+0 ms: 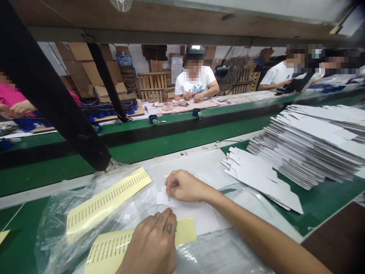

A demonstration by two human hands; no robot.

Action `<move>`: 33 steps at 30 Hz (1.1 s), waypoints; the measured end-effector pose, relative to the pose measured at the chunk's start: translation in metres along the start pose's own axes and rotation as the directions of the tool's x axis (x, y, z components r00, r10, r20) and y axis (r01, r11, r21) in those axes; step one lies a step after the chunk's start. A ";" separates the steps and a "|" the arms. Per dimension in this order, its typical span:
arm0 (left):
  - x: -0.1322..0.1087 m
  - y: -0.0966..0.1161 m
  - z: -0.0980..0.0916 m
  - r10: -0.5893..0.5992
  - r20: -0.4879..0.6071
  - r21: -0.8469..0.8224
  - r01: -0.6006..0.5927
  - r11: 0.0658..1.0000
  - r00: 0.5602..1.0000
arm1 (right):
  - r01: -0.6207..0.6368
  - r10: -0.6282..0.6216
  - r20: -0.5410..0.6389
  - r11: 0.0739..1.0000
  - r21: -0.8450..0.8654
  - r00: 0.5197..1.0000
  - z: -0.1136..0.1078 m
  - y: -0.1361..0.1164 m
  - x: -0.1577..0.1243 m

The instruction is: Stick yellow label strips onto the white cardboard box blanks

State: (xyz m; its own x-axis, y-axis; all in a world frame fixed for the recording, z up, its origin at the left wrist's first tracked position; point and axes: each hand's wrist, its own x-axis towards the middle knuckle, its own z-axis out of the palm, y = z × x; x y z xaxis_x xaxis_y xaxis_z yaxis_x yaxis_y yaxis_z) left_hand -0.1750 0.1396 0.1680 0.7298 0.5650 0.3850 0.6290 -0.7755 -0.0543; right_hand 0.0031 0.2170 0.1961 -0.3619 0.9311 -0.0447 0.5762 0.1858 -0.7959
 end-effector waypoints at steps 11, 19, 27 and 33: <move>-0.004 -0.001 0.001 -0.013 0.091 0.015 0.011 1.000 0.996 | 0.032 -0.035 -0.056 0.998 -0.052 0.998 0.006 0.005 0.000; -0.002 0.001 0.001 -0.022 0.083 0.024 0.020 1.000 0.996 | 0.000 -0.002 -0.121 1.000 -0.017 0.993 0.008 0.011 0.007; 0.001 0.002 -0.004 -0.022 0.087 0.017 0.021 1.000 0.996 | 0.012 -0.002 -0.085 0.992 0.124 0.996 0.004 0.013 0.008; 0.002 0.004 -0.005 -0.029 0.094 0.019 0.028 0.999 0.995 | 0.056 -0.053 -0.054 0.996 0.067 0.997 0.005 0.005 0.000</move>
State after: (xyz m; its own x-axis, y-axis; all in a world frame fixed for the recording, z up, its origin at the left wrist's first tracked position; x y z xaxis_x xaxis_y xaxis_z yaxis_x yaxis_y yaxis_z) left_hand -0.1723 0.1364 0.1728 0.7329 0.6113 0.2984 0.6538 -0.7542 -0.0608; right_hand 0.0027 0.2165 0.1893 -0.3522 0.9355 0.0299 0.5047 0.2168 -0.8356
